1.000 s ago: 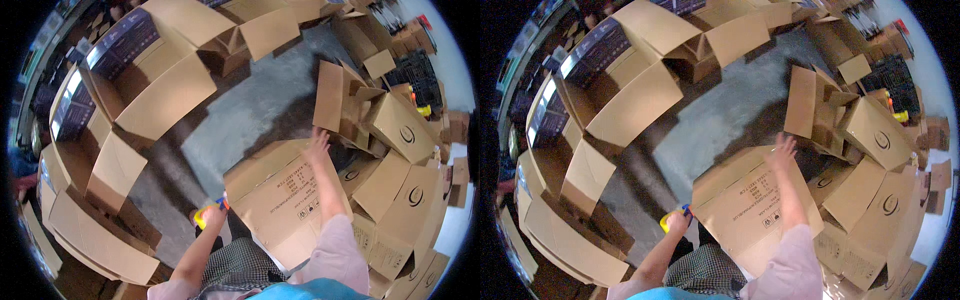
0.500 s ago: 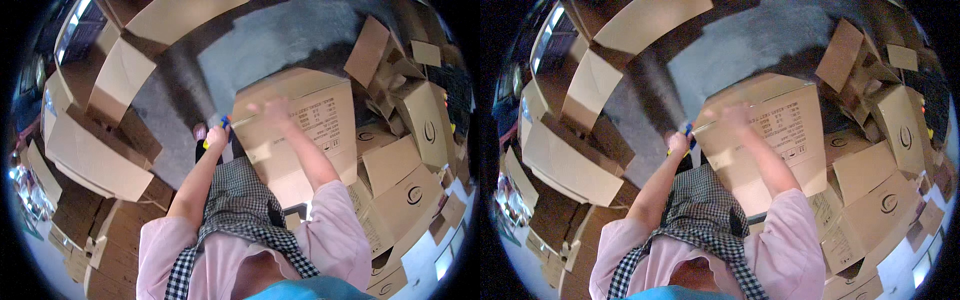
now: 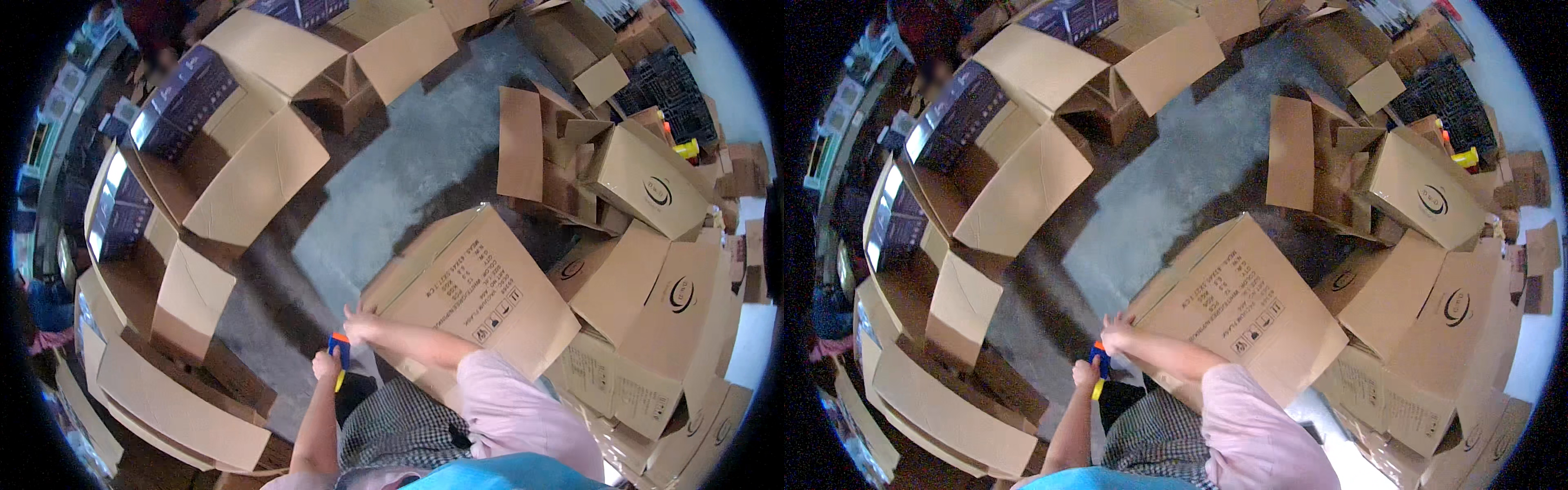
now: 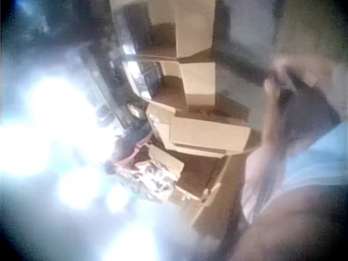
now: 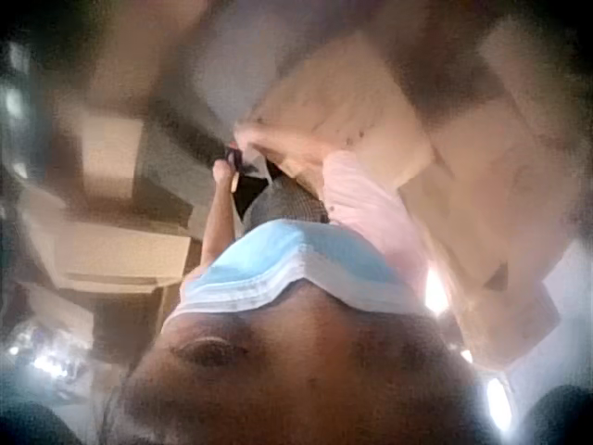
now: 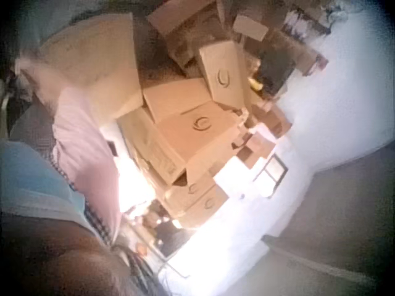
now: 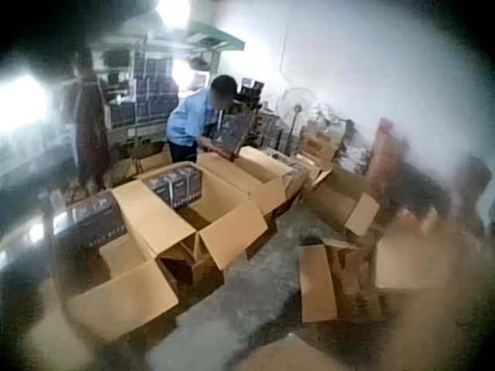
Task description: The person tapes several large cardboard boxes using a handheld tape dispenser, moving between them in a warehouse setting, then moves to a workstation to place small boxed items into open shipping boxes.
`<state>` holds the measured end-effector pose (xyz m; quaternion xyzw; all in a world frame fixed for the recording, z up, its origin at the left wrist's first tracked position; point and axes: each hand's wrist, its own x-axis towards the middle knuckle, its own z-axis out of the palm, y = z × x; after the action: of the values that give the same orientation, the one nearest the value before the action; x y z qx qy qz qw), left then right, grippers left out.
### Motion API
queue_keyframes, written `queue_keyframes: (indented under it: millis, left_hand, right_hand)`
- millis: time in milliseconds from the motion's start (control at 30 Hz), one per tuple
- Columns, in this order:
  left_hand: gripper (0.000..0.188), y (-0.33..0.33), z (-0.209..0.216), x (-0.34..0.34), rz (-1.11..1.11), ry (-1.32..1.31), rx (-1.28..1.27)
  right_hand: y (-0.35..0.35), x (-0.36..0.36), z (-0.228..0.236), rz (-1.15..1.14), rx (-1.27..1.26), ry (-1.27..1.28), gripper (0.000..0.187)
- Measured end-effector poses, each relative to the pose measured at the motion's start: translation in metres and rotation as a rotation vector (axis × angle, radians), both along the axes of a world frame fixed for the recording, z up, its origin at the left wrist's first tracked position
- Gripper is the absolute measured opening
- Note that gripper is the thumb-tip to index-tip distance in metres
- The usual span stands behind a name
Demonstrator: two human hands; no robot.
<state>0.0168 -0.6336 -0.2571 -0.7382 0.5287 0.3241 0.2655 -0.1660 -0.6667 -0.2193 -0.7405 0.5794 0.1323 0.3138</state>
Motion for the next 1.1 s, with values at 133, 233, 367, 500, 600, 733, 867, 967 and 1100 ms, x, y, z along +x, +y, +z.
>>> queue_keyframes:
  millis: [133,233,367,500,600,733,867,967,1100]
  left_hand:
    - [0.066,-0.014,-0.007,-0.028,-0.061,0.023,-0.056]
    - [0.065,-0.012,0.011,-0.033,-0.086,-0.001,-0.046]
    - [0.065,-0.028,0.021,-0.04,-0.031,-0.02,-0.014]
    - [0.064,-0.033,0.004,-0.009,0.071,-0.093,0.011]
    - [0.047,-0.025,-0.036,-0.027,0.028,-0.05,0.047]
    - [0.032,-0.003,-0.077,-0.083,-0.156,0.195,0.204]
    - [0.035,-0.011,-0.102,0.029,0.201,0.338,-0.015]
    - [0.032,0.008,-0.026,0.012,-0.135,0.323,-0.131]
    - [0.027,-0.046,0.143,0.028,0.011,0.509,-0.423]
  right_hand:
    - [-0.007,-0.002,-0.063,-0.095,0.145,-0.224,0.019]
    - [-0.003,0.008,-0.087,-0.185,0.219,-0.244,0.019]
    - [0.001,-0.024,-0.107,-0.394,0.169,-0.169,0.022]
    - [-0.026,-0.096,-0.048,-1.11,-0.466,-0.267,0.044]
    - [-0.031,-0.252,-0.018,-0.985,-0.767,0.275,0.065]
    - [0.015,-0.407,0.027,-1.476,-0.069,0.319,0.066]
    - [-0.04,-0.311,0.112,-1.344,-0.365,0.313,0.051]
    - [0.037,-0.28,0.225,-1.392,-0.662,0.312,0.044]
    - [0.117,-0.198,0.383,-1.508,-1.193,-0.118,0.03]
